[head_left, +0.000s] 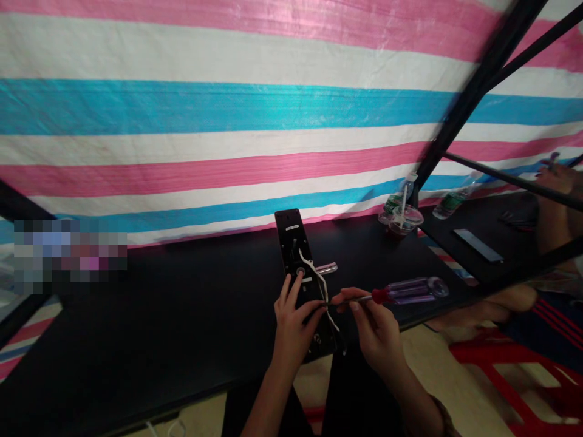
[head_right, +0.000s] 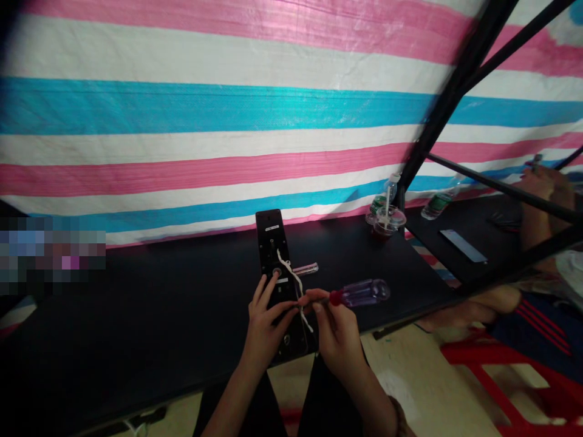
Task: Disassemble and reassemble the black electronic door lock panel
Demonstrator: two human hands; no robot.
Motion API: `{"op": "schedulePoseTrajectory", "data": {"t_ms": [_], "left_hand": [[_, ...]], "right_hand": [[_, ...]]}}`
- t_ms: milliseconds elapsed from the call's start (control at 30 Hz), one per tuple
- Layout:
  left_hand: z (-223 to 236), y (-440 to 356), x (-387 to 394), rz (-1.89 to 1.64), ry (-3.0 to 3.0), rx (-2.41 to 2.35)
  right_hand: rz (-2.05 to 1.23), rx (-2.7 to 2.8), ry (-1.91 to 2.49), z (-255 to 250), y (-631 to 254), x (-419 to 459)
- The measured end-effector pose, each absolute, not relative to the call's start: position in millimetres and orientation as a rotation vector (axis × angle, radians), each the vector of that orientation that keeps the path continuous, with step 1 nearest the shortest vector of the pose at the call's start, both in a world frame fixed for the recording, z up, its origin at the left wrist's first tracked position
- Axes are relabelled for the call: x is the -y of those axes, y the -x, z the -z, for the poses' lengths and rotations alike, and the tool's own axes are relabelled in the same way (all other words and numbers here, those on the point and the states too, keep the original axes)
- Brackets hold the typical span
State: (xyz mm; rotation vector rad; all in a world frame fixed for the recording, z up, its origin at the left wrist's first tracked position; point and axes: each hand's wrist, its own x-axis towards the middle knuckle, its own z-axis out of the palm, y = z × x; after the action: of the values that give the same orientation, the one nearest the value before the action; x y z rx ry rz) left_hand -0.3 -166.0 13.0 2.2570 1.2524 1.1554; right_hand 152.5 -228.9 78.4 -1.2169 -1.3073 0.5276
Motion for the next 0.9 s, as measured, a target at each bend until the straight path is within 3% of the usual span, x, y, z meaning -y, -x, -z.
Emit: {"op": "schedulePoseTrajectory", "data": {"t_ms": [300, 433, 633, 767, 900], "left_hand": [[0, 59, 150, -1.282, -2.162, -1.508], [11, 94, 130, -0.995, -2.187, -1.934], [7, 93, 124, -0.701, -2.206, -2.162], [6, 78, 130, -0.940, -2.042, -2.089], [6, 37, 155, -1.225, -1.916, -1.658]], "right_hand": [[-0.626, 0.829, 0.914, -77, -161, 200], [-0.568, 0.921, 0.867, -95, -167, 141], [-0.419, 1.234, 0.961, -119, -169, 31], [-0.402, 1.327, 0.971, -122, -165, -14], [-0.392, 1.379, 0.963, -117, -162, -28]]}}
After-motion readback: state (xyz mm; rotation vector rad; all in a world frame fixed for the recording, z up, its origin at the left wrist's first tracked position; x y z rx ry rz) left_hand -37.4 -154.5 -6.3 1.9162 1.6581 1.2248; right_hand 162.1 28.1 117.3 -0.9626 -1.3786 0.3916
